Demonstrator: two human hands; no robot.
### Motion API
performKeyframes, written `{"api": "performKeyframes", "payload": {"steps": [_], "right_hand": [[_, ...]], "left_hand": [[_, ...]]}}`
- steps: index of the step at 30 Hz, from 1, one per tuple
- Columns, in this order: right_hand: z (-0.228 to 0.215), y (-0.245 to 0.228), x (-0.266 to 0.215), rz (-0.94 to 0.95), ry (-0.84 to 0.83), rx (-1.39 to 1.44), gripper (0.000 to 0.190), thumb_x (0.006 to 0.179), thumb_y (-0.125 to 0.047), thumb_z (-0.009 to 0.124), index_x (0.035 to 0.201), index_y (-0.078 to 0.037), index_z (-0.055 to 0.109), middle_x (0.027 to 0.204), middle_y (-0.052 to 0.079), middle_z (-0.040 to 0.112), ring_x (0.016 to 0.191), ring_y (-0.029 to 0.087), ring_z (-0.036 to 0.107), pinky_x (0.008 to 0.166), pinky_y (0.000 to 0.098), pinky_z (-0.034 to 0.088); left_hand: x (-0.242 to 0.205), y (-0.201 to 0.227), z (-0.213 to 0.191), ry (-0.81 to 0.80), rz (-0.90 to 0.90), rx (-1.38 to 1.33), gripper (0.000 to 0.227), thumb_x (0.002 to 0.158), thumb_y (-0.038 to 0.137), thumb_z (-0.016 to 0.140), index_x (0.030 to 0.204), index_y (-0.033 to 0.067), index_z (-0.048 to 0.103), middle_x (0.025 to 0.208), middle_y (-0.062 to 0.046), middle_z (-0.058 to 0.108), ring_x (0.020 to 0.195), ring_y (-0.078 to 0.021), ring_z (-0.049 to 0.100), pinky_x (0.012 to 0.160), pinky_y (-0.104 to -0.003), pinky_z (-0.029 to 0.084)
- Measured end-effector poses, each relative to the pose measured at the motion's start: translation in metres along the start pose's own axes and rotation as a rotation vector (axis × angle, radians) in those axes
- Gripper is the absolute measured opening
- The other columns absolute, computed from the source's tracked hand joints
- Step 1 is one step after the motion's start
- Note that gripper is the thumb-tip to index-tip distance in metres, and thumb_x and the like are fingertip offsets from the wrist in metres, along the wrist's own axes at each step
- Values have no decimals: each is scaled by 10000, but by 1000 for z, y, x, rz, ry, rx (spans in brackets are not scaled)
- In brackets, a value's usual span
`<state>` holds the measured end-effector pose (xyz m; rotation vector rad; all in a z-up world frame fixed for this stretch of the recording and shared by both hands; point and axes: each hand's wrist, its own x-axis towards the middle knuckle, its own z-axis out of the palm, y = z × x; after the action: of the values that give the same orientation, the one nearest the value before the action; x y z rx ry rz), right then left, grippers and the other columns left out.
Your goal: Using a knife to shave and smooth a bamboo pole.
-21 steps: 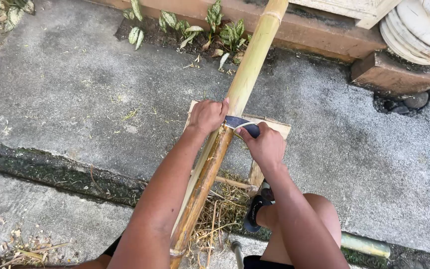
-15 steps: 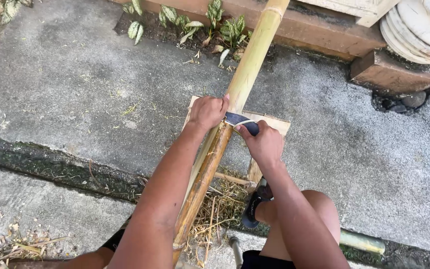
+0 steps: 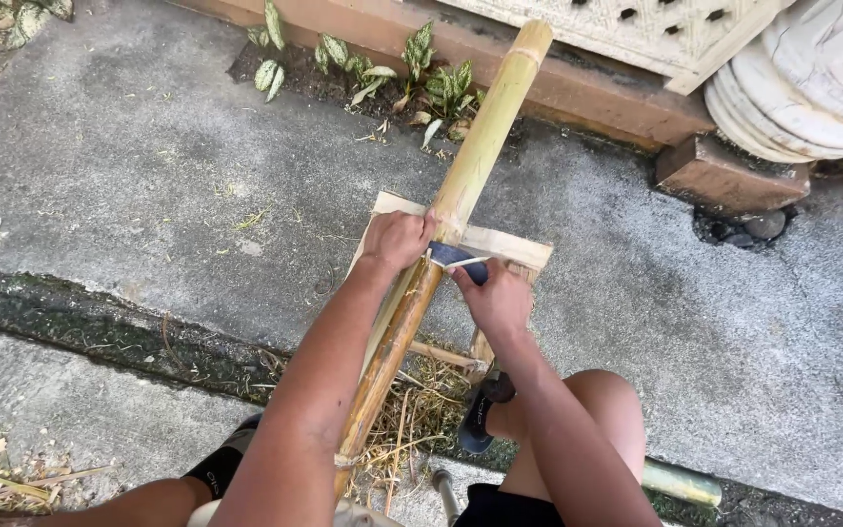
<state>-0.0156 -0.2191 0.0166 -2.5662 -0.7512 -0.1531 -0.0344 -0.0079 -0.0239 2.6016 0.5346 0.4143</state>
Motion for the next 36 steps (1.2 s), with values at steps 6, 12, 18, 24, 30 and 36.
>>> {"api": "performKeyframes", "payload": {"steps": [6, 12, 18, 24, 30, 36], "right_hand": [[-1, -5, -16, 56, -67, 27, 488, 845, -550, 746, 958, -77, 720, 687, 150, 732, 645, 337, 739, 652, 463, 578], [1, -13, -41, 86, -110, 31, 477, 849, -545, 749, 938, -77, 720, 697, 148, 736, 669, 343, 738, 640, 478, 567], [-7, -33, -81, 89, -141, 2, 495, 857, -560, 734, 962, -77, 708, 693, 179, 715, 663, 365, 735, 639, 490, 576], [9, -33, -128, 44, -143, 4, 534, 860, -567, 720, 841, -35, 672, 704, 197, 714, 668, 394, 731, 674, 510, 564], [10, -47, -170, -20, -104, -7, 560, 850, -578, 728, 857, -23, 655, 706, 239, 701, 702, 450, 706, 655, 546, 543], [17, -48, -203, -39, -103, 12, 537, 855, -567, 723, 848, -33, 660, 683, 235, 694, 673, 447, 705, 638, 549, 541]], "left_hand": [[-22, 4, -10, 22, -12, -33, 663, 1070, 433, 367, 693, 42, 747, 710, -218, 708, 673, -399, 709, 745, -512, 574], [-45, -7, -5, -46, -12, -16, 707, 1086, 444, 342, 661, 49, 745, 703, -219, 712, 690, -382, 719, 791, -500, 572], [-90, -11, -17, -17, -35, -44, 674, 1064, 470, 360, 685, 72, 750, 707, -209, 711, 687, -392, 708, 775, -506, 571], [-139, -25, -14, -20, -48, -27, 672, 1067, 445, 354, 674, 69, 749, 688, -210, 703, 682, -385, 705, 761, -495, 580], [-193, -34, -21, 27, 4, -26, 705, 1077, 416, 333, 619, 72, 742, 660, -188, 692, 653, -383, 700, 737, -498, 576], [-226, -35, -25, -58, -62, 12, 692, 1082, 440, 330, 638, 84, 724, 659, -185, 690, 659, -396, 700, 727, -493, 579]]}}
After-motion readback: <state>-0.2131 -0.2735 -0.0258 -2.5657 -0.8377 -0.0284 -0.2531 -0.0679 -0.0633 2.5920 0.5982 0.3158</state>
